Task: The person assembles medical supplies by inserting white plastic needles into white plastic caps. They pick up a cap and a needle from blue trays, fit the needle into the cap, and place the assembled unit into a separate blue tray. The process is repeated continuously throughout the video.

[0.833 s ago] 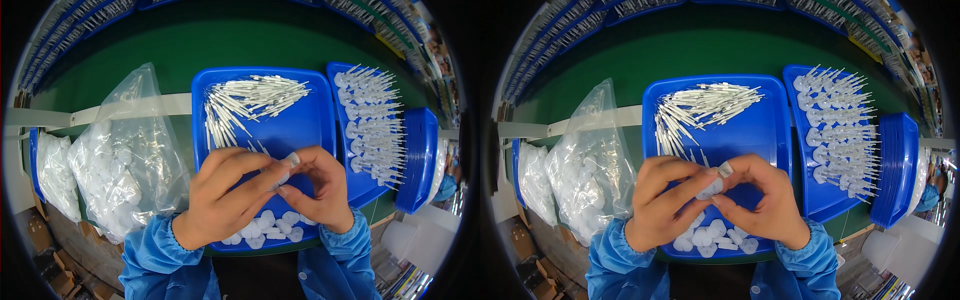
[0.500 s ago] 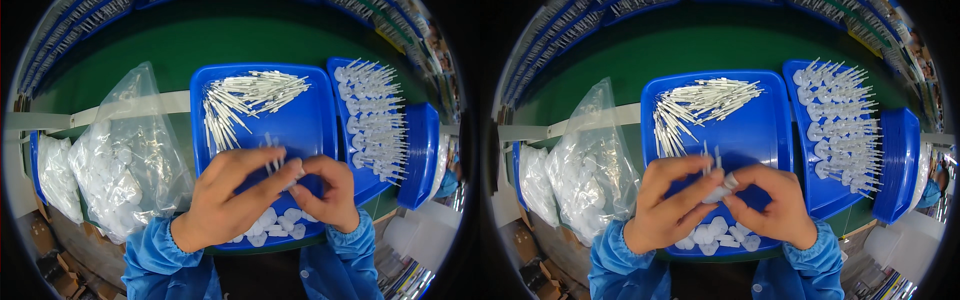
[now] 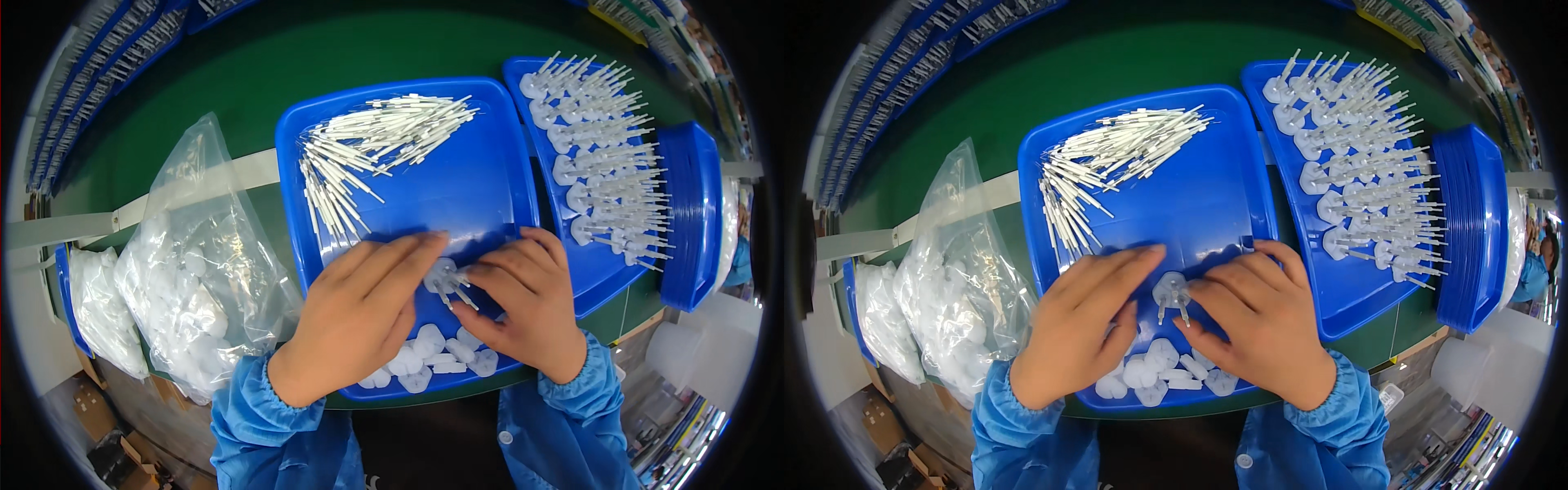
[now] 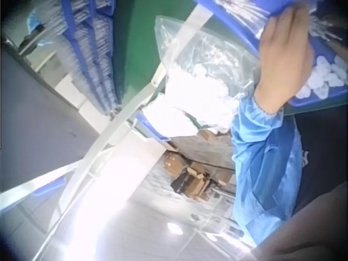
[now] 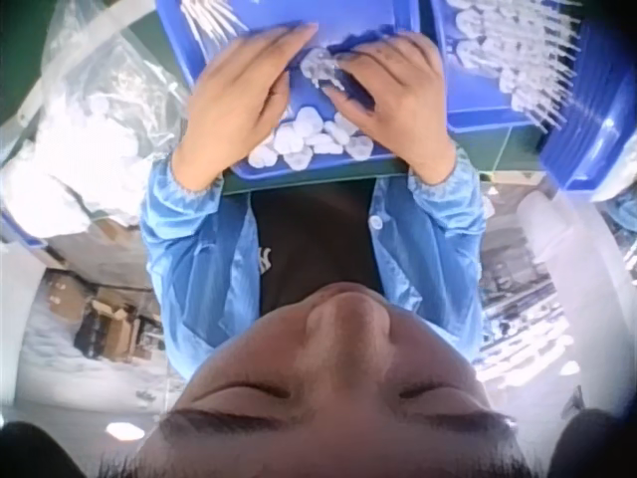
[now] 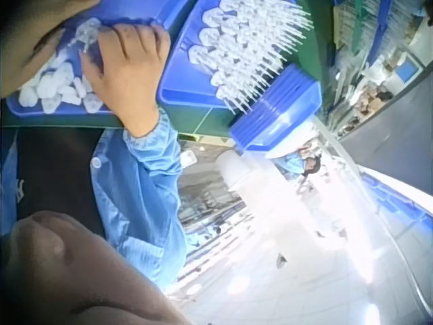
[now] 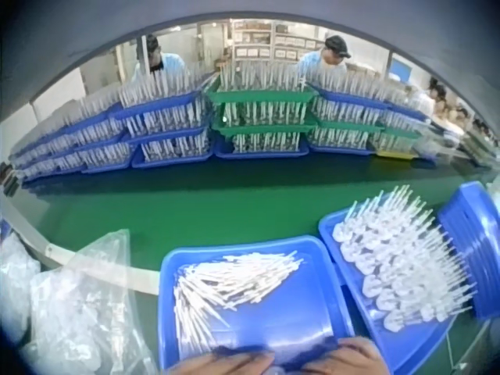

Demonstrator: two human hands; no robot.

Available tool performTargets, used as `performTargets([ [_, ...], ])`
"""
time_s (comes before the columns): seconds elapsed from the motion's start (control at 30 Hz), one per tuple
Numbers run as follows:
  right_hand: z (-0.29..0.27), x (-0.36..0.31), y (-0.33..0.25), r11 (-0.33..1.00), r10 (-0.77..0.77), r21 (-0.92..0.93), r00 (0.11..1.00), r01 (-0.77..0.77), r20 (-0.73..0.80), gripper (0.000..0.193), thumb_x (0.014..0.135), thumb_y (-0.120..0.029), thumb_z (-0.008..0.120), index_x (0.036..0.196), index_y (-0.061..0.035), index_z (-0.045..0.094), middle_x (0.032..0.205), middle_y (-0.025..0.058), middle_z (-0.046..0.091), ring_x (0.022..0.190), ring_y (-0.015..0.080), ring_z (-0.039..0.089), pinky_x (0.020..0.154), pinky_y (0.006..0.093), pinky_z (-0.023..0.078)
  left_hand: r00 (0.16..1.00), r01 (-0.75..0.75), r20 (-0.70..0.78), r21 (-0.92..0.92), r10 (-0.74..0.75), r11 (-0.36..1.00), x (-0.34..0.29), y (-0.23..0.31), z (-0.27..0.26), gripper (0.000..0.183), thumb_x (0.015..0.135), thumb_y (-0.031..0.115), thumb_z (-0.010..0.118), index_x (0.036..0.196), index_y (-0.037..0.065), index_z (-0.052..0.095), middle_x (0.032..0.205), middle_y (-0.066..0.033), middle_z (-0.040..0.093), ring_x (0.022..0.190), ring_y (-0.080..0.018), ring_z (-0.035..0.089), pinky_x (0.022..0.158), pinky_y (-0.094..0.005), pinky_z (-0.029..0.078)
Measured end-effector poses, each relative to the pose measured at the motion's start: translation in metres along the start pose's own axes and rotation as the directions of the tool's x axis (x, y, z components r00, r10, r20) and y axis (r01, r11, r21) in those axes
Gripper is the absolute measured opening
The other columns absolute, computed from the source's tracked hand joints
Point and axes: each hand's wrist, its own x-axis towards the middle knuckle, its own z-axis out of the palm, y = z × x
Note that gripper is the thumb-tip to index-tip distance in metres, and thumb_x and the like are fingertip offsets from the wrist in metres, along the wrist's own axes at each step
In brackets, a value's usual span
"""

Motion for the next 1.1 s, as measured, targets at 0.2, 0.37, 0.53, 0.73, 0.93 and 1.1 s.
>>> performTargets([
  [0.2, 0.005, 0.001, 0.006, 0.998, -0.056, 0.016, 0.998, 0.057, -0.036, 0.022, 0.079, -0.016, 0.086, 0.099, -0.0129, 0.078, 0.101, 0.0016, 0.074, 0.096, 0.0242, 0.071, 0.105, 0.0474, 0.051, 0.996, -0.009, 0.09, 0.044, 0.005, 0.999, 0.004, 0.005, 0.008, 0.039, 0.082, 0.001, 0.083, 0.121, 0.006, 0.08, 0.113, -0.0109, 0.076, 0.093, -0.0342, 0.071, 0.084, -0.0441, 0.06],
  [0.37, 0.007, -0.002, 0.008, 0.995, -0.094, 0.014, 0.995, 0.094, -0.021, 0.021, 0.078, -0.017, 0.086, 0.096, -0.0142, 0.076, 0.098, 0.0011, 0.071, 0.094, 0.0244, 0.069, 0.098, 0.0453, 0.052, 0.995, -0.024, 0.102, 0.131, 0.01, 0.991, 0.009, 0.006, 0.013, 0.035, 0.082, 0.001, 0.084, 0.116, 0.006, 0.081, 0.108, -0.0105, 0.076, 0.091, -0.0317, 0.072, 0.083, -0.0426, 0.06],
  [0.53, -0.03, -0.044, 0.013, 0.996, 0.09, 0.012, 0.982, -0.089, -0.165, 0.025, 0.079, -0.019, 0.09, 0.099, -0.0147, 0.077, 0.097, 0.0009, 0.071, 0.091, 0.0241, 0.067, 0.09, 0.0432, 0.05, 0.995, 0.085, 0.038, 0.171, -0.092, 0.982, 0.001, 0.025, 0.001, 0.027, 0.084, -0.001, 0.083, 0.11, 0.004, 0.082, 0.105, -0.0128, 0.077, 0.09, -0.0311, 0.073, 0.082, -0.0411, 0.059],
  [0.73, -0.082, -0.127, 0.065, 0.723, 0.502, -0.24, 0.732, -0.647, -0.462, 0.019, 0.083, -0.013, 0.087, 0.098, -0.0111, 0.075, 0.07, 0.0017, 0.062, 0.063, 0.0235, 0.06, 0.07, 0.0422, 0.04, 0.999, 0.035, 0.007, 0.202, -0.037, 0.979, -0.016, 0.01, 0.003, 0.021, 0.088, -0.004, 0.078, 0.108, 0.003, 0.083, 0.097, -0.0119, 0.079, 0.087, -0.0314, 0.073, 0.08, -0.0404, 0.057],
  [0.93, -0.083, -0.125, 0.088, 0.639, 0.537, -0.349, 0.723, -0.685, -0.436, 0.015, 0.09, -0.021, 0.084, 0.093, -0.0091, 0.076, 0.071, 0.0099, 0.067, 0.065, 0.0332, 0.065, 0.067, 0.0468, 0.046, 0.998, 0.033, -0.055, 0.202, -0.023, 0.979, -0.014, 0.014, 0.0, 0.022, 0.087, -0.002, 0.08, 0.108, 0.004, 0.083, 0.097, -0.0122, 0.079, 0.088, -0.0326, 0.073, 0.079, -0.0418, 0.057],
  [1.1, -0.079, -0.142, 0.063, 0.551, 0.697, -0.133, 0.542, -0.824, -0.47, 0.021, 0.098, -0.026, 0.083, 0.102, -0.0051, 0.08, 0.072, 0.0131, 0.069, 0.064, 0.0337, 0.065, 0.063, 0.0473, 0.048, 0.992, 0.042, -0.127, 0.476, 0.022, 0.878, -0.001, -0.007, -0.036, 0.027, 0.085, 0.006, 0.085, 0.112, 0.008, 0.082, 0.104, -0.0095, 0.078, 0.098, -0.0332, 0.07, 0.087, -0.0442, 0.053],
])
